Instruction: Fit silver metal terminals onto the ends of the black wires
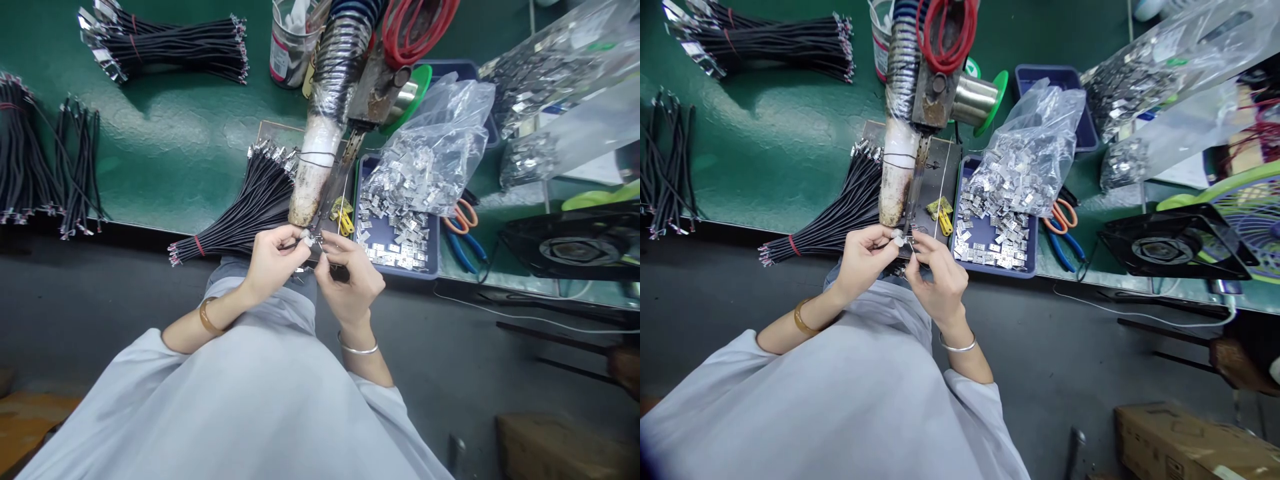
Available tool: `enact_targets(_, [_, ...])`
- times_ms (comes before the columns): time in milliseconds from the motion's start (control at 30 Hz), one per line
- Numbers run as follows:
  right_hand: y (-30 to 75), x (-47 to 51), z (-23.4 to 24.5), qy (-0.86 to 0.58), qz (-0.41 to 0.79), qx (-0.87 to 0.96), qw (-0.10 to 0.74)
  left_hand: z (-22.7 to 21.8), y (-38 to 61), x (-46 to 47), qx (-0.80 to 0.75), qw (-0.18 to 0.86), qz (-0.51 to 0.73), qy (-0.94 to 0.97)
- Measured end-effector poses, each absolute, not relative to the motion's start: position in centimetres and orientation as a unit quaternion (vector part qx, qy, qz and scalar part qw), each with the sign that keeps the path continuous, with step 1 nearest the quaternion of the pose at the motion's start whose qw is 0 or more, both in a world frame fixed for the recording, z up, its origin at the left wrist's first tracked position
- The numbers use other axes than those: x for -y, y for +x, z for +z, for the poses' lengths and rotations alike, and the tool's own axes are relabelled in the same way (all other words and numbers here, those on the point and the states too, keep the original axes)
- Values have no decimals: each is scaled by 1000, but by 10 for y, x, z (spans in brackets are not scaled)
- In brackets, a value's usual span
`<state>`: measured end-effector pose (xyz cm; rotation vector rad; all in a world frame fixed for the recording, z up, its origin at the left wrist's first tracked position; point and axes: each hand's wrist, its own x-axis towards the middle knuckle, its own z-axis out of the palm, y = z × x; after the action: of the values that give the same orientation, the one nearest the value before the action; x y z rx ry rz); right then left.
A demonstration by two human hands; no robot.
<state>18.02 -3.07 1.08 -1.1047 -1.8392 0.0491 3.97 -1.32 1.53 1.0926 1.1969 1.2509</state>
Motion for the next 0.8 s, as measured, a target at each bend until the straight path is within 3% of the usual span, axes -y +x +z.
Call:
enact_targets(300, [177,31,16,-461,6,753,470,18,39,16,-498,495,523,482])
enact_targets(667, [190,31,13,-407,-25,813,415,20,26,14,-450,609,436,487])
enact_targets(800, [193,32,16,-399,-10,809,432,24,16,16,-401,625,410,530])
